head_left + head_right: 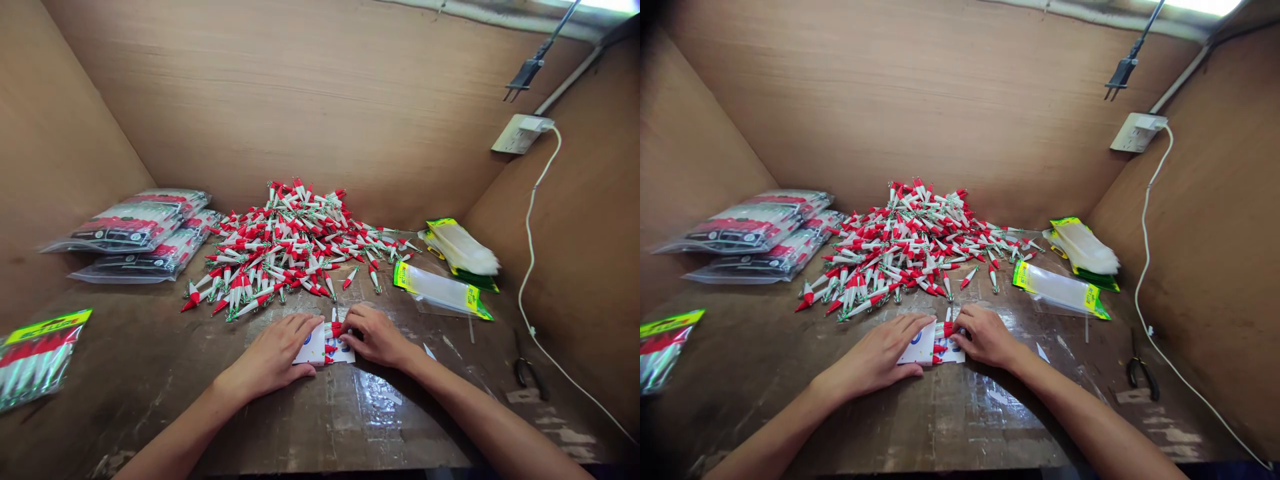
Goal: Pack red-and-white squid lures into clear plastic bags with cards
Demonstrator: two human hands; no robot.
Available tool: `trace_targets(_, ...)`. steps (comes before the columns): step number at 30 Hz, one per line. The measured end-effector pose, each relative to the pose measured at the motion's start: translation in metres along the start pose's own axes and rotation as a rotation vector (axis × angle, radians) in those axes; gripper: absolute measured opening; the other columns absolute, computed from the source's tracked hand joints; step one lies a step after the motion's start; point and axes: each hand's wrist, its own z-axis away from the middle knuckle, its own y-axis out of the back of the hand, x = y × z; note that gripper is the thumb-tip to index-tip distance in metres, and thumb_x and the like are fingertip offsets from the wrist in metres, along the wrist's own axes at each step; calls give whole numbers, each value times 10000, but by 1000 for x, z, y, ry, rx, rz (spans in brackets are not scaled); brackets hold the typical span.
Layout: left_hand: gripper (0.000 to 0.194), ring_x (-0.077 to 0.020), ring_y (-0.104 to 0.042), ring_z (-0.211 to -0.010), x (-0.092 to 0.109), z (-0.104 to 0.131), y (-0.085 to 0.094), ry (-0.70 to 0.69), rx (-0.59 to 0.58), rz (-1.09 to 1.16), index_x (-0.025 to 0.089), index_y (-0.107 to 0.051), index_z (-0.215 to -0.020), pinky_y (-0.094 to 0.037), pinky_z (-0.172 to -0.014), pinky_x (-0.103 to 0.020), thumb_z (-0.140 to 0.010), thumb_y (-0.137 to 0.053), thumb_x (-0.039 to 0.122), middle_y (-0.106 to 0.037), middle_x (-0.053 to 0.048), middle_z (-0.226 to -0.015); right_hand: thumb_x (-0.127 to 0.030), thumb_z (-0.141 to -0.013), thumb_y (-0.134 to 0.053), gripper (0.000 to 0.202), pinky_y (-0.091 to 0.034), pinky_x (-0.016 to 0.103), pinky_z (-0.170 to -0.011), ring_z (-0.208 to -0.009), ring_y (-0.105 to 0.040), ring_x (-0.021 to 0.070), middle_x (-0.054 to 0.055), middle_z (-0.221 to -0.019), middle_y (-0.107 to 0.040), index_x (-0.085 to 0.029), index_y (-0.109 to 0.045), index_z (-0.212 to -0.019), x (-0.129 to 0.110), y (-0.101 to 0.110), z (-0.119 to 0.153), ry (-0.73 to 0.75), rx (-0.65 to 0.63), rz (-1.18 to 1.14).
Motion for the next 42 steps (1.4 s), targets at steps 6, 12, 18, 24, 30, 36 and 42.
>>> trace_targets(6,813,-301,-478,-1341,3,0,3,19,-24,-12,314,-323,-1510,-398,-1110,-455,-839,-758,463,-484,-69,-1493,-358,-943,-648,164,-447,315,-782,-884,-597,212,60,-952,-657,-212,-662,-1017,-5,-9,0,-38,-18,116)
trace_targets(12,825,-291,-457,-1364,3,0,4,11,-25,-32,309,-296,-1523,-377,-1131,-451,-849,-747,455,-475,-63,-1508,-335,-943,-650,162,-449,302,-805,-929,-611,205,52,-996,-658,-232,-656,-1069,-7,-18,-1,-70,-18,77)
trace_targets(18,855,-289,-451,-1369,5,1,5,23,-31,-46,306,-283,-1532,-381,-1134,-445,-840,-761,456,-453,-66,-1526,-321,-938,-664,120,-454,301,-800,-914,-594,201,49,-1000,-635,-234,-653,-1018,-5,-20,-1,-157,37,45)
trace_targets(24,860,-290,-460,-1363,4,1,3,23,-21,-34,316,-278,-1533,-387,-1128,-449,-837,-763,456,-452,-68,-1528,-303,-909,-702,158,-456,321,-841,-989,-574,222,57,-1050,-623,-236,-648,-1042,-7,-19,-3,-127,54,35)
trace_targets(30,885,-291,-467,-1357,3,0,3,26,-24,-40,318,-267,-1541,-391,-1124,-454,-827,-770,464,-458,-68,-1524,-352,-940,-670,128,-449,308,-800,-917,-583,201,46,-963,-640,-224,-664,-953,-4,-19,-3,-98,26,35)
trace_targets(36,829,-303,-473,-1353,2,0,1,10,-6,-29,318,-282,-1535,-392,-1118,-466,-856,-730,475,-469,-73,-1515,-307,-961,-640,101,-453,303,-795,-910,-598,194,52,-967,-658,-215,-678,-979,-5,-24,-3,7,2,-1)
trace_targets(42,834,-302,-458,-1364,0,1,0,15,-18,-43,314,-284,-1535,-390,-1119,-463,-853,-732,486,-468,-69,-1518,-253,-962,-629,78,-468,325,-822,-951,-593,207,60,-1000,-658,-229,-684,-1012,-5,-20,-3,50,51,-59)
